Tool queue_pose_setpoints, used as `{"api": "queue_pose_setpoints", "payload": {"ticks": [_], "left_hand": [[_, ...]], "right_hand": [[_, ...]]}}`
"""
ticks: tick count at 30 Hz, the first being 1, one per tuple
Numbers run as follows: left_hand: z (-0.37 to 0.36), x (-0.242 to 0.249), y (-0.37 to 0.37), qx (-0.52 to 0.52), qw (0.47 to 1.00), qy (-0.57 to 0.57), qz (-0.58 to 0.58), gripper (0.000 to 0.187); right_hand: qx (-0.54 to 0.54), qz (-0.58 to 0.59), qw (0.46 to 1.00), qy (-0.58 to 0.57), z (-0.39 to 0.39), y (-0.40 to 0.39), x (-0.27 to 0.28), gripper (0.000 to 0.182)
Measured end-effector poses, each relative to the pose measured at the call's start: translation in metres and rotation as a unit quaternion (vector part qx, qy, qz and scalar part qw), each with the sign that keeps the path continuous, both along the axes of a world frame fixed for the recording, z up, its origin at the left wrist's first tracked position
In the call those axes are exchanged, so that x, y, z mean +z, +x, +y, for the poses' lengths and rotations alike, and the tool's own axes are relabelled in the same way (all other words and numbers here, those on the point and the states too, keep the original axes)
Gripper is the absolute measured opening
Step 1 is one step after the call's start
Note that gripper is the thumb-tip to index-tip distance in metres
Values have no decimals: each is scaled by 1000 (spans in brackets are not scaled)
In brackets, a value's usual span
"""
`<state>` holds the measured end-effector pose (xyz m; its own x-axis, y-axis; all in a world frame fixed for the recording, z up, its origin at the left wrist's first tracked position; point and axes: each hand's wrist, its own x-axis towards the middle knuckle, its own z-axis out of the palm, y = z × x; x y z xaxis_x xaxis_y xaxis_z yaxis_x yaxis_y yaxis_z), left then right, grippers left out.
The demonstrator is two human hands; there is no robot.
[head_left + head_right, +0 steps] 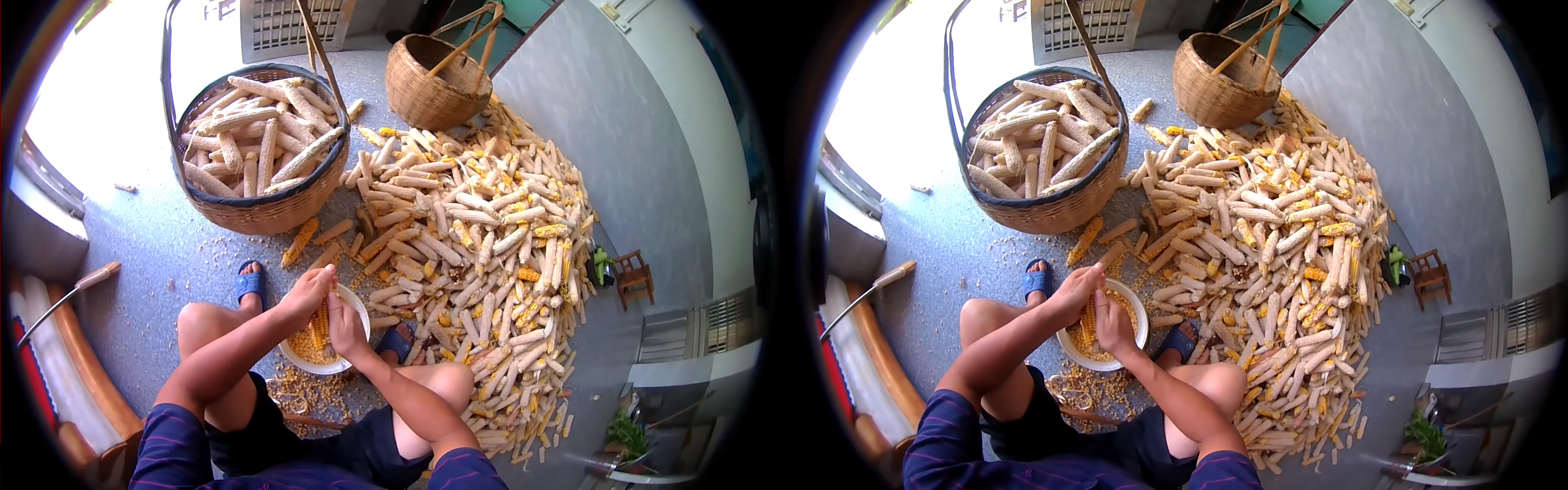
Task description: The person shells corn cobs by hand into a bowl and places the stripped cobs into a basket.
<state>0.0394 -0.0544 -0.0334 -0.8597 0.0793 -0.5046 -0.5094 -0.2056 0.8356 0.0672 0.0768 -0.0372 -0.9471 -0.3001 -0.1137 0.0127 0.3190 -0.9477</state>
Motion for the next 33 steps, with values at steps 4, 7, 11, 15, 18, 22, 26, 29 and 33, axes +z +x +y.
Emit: {"api": "queue_pose_setpoints", "payload": {"ticks": [4,7,11,15,18,22,26,29,33], "left_hand": [[1,3,0,17,999,13,-29,41],[0,3,-1,41,996,62,-44,38],[-6,4,-9,105,986,95,-82,37],[-2,-2,-6,119,987,80,-75,36],[-4,-17,-3,123,987,78,-62,35],[-5,-18,-2,115,989,84,-48,35],[-9,-6,-2,66,996,49,-36,34],[-5,4,-1,49,999,16,-5,35],[-4,-2,-2,53,998,10,-40,36]], "right_hand": [[-9,52,998,14,2,0,-3,42],[-13,-17,1000,23,8,-2,-12,38],[-5,-72,995,-65,7,-3,-6,35],[27,-8,999,-16,2,1,10,35],[46,14,998,32,5,1,10,35],[56,-1,998,17,7,2,14,36],[27,11,1000,7,11,1,5,37],[15,6,1000,-6,17,0,8,37],[19,-13,1000,-20,17,0,0,38]]}}
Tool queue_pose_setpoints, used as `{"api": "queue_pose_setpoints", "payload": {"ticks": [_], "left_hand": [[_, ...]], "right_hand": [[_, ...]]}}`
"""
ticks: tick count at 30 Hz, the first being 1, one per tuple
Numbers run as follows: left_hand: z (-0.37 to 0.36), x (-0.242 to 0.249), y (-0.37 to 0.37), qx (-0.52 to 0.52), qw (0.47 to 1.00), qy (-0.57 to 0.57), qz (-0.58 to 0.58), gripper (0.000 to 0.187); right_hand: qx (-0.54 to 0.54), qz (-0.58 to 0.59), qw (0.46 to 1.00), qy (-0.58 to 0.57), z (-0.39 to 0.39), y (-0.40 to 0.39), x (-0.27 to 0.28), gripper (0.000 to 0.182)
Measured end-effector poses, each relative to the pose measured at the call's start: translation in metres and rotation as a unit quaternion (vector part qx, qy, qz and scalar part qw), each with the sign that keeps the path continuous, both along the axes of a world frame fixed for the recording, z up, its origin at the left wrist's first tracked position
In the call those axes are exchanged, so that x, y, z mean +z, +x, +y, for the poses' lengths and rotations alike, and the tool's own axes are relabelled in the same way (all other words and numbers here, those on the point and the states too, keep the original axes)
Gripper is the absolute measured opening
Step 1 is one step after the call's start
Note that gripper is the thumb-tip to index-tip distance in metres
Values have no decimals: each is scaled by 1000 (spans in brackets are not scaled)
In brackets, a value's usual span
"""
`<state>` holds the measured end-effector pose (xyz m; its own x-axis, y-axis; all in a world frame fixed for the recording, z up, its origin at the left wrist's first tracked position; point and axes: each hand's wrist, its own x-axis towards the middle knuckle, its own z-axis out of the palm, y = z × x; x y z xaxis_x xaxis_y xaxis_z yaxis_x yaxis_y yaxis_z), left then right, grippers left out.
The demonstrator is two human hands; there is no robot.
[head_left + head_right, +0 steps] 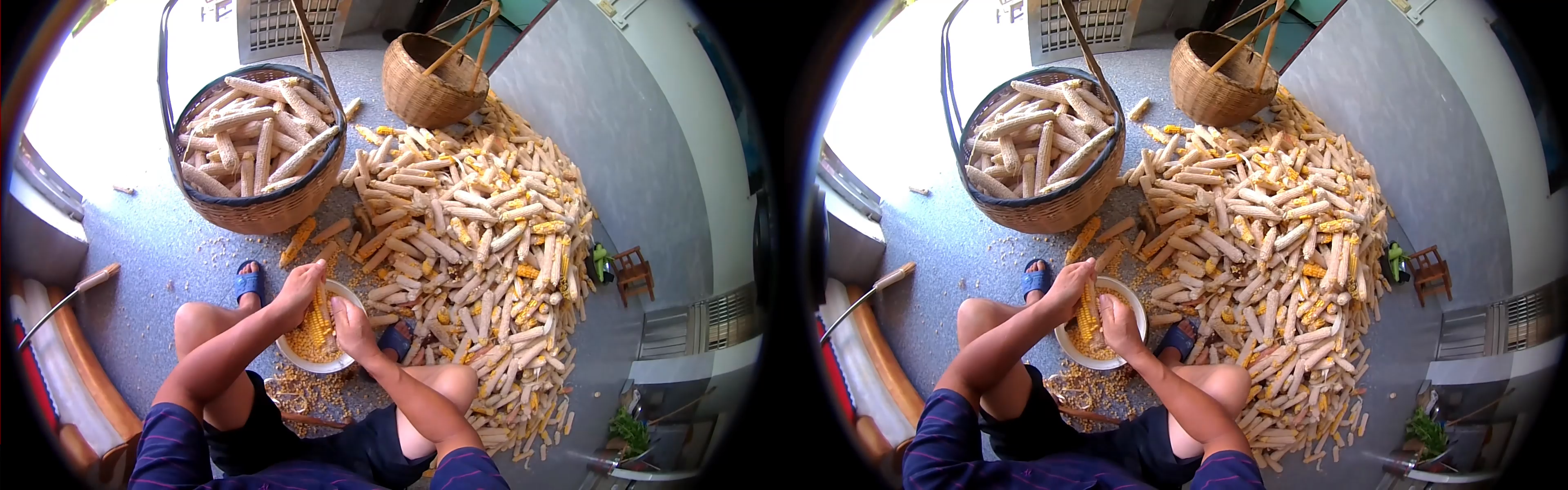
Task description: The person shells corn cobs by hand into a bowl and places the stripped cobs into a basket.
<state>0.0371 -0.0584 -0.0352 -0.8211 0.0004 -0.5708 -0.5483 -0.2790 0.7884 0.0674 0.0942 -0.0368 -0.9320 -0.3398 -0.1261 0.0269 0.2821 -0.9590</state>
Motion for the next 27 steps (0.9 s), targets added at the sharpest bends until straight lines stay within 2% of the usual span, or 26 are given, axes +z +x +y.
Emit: {"api": "queue_pose_setpoints", "payload": {"ticks": [4,6,10,13,16,18,19,21,22,24,27], "left_hand": [[5,-5,0,-10,998,-57,32,36],[9,-10,3,-27,994,-61,81,41],[8,2,8,-41,997,-25,66,43],[7,-12,7,-38,993,-66,90,41],[8,-20,8,-30,993,-36,112,41],[6,-13,7,-33,996,-31,78,41],[6,-8,6,-35,998,-26,45,41],[8,-10,4,-34,996,-44,63,42],[10,-11,4,-34,994,-62,79,42],[11,-10,6,-37,994,-46,87,42],[12,-3,8,-29,995,-37,90,40]], "right_hand": [[5,-83,994,-67,-2,-1,-5,38],[-7,19,999,-40,-9,-2,-2,39],[-7,30,1000,-5,-10,-3,3,38],[-6,48,999,13,-8,-5,-3,37],[-36,75,996,31,-5,-5,-7,36],[-26,-48,998,15,-3,-5,-6,37],[-24,-47,998,16,-3,-6,-7,37],[-33,-41,997,-52,-6,-6,-6,38],[-32,-41,997,-51,-8,-5,-4,38],[-35,44,997,-47,-14,-4,1,38],[-39,71,996,-30,-12,-6,-2,37]]}}
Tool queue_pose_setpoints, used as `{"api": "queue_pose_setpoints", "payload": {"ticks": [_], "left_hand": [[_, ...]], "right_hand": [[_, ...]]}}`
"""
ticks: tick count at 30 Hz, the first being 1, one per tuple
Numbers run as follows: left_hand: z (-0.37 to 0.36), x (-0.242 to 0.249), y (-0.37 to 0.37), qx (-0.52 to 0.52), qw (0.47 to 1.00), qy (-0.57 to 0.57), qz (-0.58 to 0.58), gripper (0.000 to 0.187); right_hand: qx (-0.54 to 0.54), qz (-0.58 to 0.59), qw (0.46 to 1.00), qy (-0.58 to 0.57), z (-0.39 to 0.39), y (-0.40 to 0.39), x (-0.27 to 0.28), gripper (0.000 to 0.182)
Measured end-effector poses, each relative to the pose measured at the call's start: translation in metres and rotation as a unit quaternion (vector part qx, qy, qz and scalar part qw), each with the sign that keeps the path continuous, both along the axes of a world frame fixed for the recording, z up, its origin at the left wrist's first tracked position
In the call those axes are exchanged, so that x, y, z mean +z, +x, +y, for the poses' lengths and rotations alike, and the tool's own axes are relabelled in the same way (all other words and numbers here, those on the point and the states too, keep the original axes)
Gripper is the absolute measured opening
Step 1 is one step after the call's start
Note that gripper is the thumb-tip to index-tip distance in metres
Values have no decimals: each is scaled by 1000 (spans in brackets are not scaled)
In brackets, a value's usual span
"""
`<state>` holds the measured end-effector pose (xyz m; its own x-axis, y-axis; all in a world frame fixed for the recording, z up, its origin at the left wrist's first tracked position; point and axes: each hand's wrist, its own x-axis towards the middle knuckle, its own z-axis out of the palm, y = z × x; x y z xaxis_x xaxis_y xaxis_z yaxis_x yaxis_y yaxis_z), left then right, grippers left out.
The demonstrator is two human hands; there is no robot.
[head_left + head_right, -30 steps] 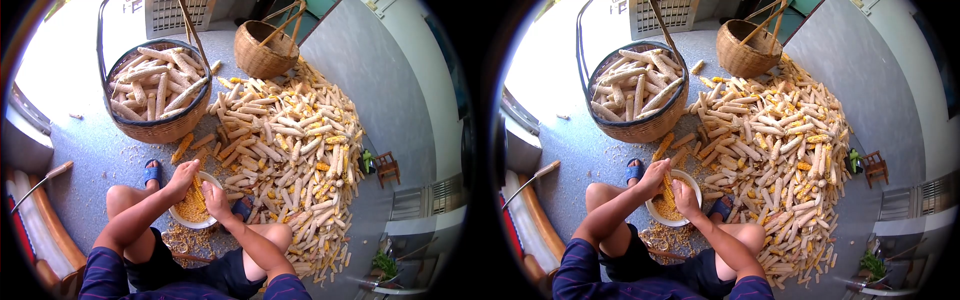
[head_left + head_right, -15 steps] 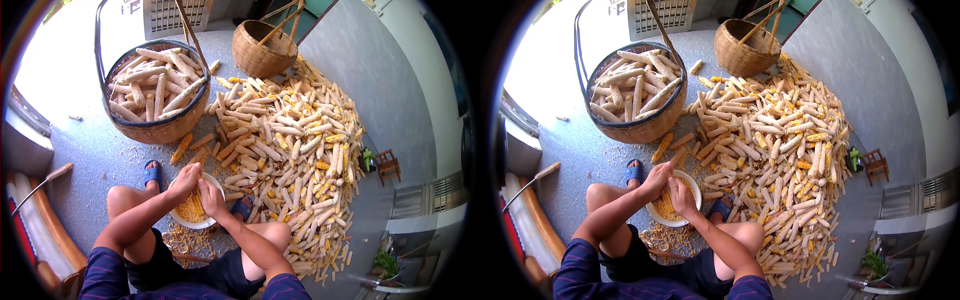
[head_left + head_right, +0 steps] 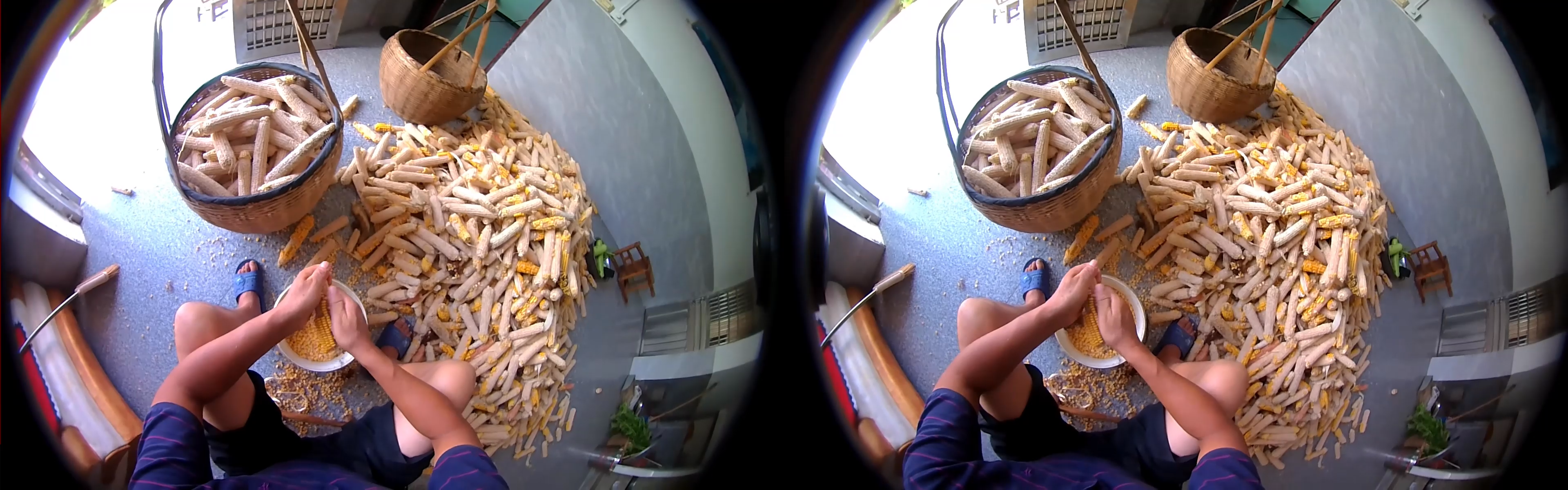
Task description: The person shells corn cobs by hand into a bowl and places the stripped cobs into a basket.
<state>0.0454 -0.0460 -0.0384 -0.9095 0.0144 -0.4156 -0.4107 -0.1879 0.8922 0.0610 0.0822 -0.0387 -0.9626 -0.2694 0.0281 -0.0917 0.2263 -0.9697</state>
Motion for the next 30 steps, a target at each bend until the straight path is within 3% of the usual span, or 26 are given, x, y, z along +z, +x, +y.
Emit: {"api": "queue_pose_setpoints", "payload": {"ticks": [3,6,9,12,16,19,21,25,28,30], "left_hand": [[-2,2,-4,21,999,19,-18,37],[-4,-4,-14,49,997,35,-44,37],[-3,-9,-12,59,997,27,-46,37],[-2,-7,-11,48,998,22,-46,37],[-4,1,-12,56,995,40,-76,37],[-5,3,-15,76,994,39,-71,36],[-7,7,-17,82,993,36,-74,36],[-9,8,-18,85,991,43,-91,35],[-9,19,-22,96,977,137,-129,35],[-10,22,-21,73,991,83,-81,36]], "right_hand": [[28,-89,993,77,10,-5,0,39],[42,-170,985,3,10,0,2,37],[27,-67,996,-53,-1,6,-1,36],[29,-39,998,-28,0,7,3,35],[33,-112,993,26,9,5,-7,36],[48,-208,976,-51,9,8,0,33],[46,-149,983,-96,5,16,14,34],[61,-113,990,-56,8,17,-5,39],[76,-154,980,-105,9,11,5,40],[56,-287,923,-251,11,12,24,41]]}}
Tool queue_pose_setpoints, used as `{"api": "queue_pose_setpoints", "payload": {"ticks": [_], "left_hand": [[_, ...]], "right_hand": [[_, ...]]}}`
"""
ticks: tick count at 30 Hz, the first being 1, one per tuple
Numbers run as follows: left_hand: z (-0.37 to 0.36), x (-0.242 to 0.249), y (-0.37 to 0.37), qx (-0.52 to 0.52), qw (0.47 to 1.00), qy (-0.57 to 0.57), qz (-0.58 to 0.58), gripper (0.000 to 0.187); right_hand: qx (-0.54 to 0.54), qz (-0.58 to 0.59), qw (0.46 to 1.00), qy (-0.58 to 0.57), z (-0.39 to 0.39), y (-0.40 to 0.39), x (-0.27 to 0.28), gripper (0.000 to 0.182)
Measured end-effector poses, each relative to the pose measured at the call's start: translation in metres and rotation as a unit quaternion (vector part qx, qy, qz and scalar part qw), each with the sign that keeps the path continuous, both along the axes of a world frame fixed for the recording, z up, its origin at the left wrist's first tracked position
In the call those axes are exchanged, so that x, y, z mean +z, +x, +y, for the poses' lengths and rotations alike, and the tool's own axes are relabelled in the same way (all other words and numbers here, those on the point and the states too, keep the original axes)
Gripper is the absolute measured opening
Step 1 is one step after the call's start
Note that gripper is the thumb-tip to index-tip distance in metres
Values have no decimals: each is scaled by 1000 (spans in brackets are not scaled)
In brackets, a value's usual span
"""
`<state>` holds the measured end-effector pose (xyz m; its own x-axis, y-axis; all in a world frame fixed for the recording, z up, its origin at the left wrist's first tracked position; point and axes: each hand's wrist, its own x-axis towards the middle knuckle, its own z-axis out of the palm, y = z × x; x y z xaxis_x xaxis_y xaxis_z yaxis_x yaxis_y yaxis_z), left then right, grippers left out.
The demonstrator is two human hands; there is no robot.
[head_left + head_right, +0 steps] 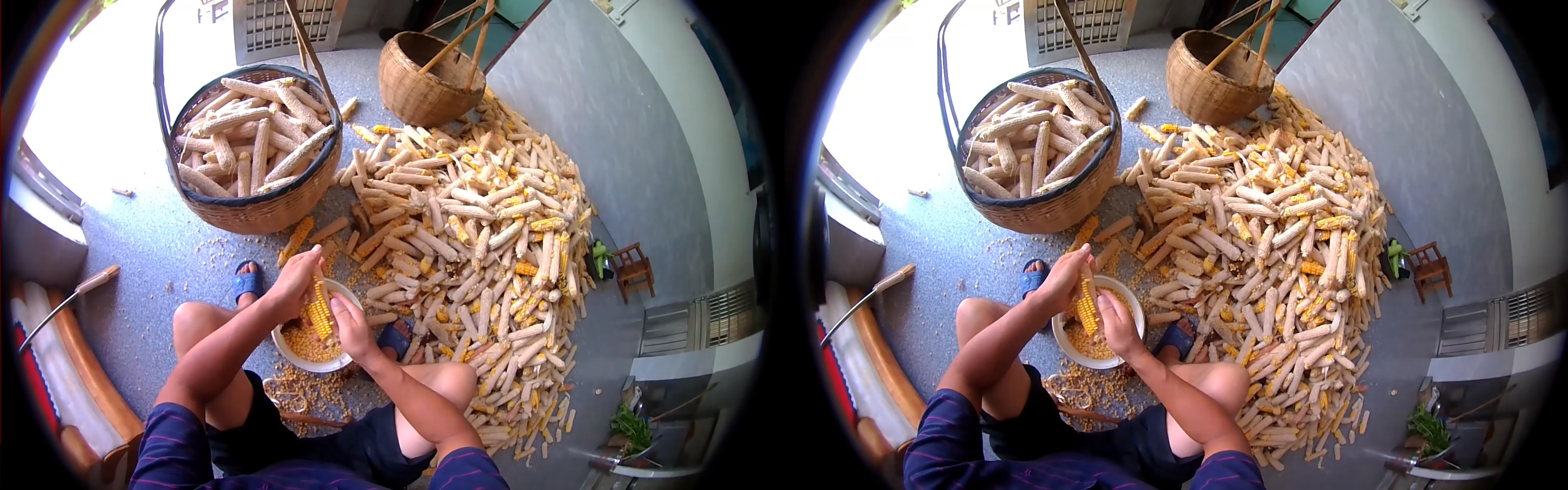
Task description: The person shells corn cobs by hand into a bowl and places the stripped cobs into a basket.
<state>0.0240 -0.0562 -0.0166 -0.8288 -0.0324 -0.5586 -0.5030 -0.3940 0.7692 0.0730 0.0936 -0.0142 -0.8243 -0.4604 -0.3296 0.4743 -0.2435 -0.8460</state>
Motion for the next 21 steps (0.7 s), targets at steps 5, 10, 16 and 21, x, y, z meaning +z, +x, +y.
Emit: {"api": "queue_pose_setpoints", "payload": {"ticks": [5,10,16,21], "left_hand": [[3,-20,2,-16,988,-135,79,39],[1,-21,1,-23,991,-121,62,41],[5,-24,6,-46,977,-181,98,43],[8,1,16,-105,984,-122,77,47]], "right_hand": [[8,253,955,154,-6,1,-9,41],[15,200,961,191,3,-4,-14,35],[6,139,977,163,4,-4,-24,41],[5,243,934,262,-5,-7,-13,41]]}}
